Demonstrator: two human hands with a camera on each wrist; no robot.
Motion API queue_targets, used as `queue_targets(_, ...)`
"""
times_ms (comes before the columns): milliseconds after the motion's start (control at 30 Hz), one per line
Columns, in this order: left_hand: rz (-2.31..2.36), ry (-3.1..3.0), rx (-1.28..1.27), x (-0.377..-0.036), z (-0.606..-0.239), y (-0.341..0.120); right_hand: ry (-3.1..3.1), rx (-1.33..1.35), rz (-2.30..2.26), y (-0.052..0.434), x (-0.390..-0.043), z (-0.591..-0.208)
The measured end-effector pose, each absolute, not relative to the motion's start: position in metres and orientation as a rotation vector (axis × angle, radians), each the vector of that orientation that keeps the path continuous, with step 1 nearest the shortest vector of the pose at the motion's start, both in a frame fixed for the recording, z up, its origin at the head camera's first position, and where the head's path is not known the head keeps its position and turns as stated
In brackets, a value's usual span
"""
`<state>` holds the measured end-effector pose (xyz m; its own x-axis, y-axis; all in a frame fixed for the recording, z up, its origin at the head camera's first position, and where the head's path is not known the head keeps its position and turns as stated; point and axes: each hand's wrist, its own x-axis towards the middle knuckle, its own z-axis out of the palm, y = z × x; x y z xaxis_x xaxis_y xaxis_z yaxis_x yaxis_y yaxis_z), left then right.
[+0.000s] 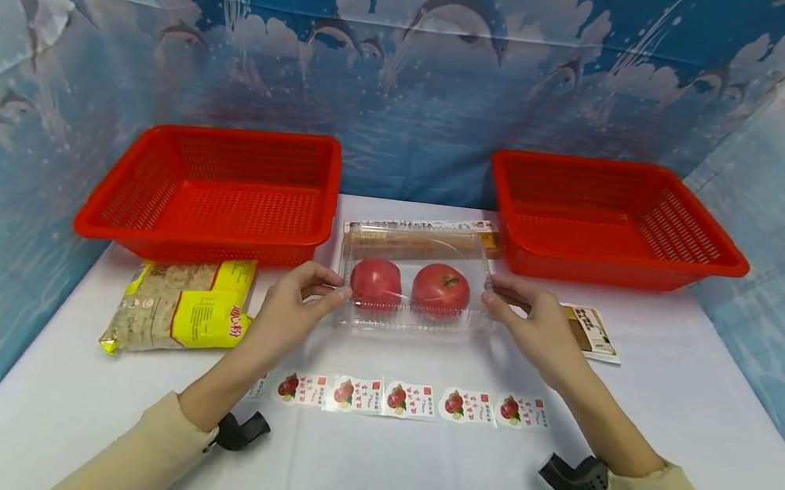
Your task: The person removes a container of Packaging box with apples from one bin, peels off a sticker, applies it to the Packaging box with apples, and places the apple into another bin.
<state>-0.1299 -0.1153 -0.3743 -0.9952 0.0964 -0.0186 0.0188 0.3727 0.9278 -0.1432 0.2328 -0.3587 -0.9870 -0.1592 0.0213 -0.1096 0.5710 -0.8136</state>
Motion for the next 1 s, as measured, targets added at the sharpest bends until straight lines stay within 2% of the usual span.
queue_targets(300,1.775,2.535,0.127,-0.139,-0.376,-0.114,2.752,-0.215,-1.434,0.233,-0.145,-0.360)
queue_targets(1000,1.617,2.564,0.168,-0.129,-0.368,-0.132,2.928,-0.238,-1.196,0.228,-0.139,-0.357)
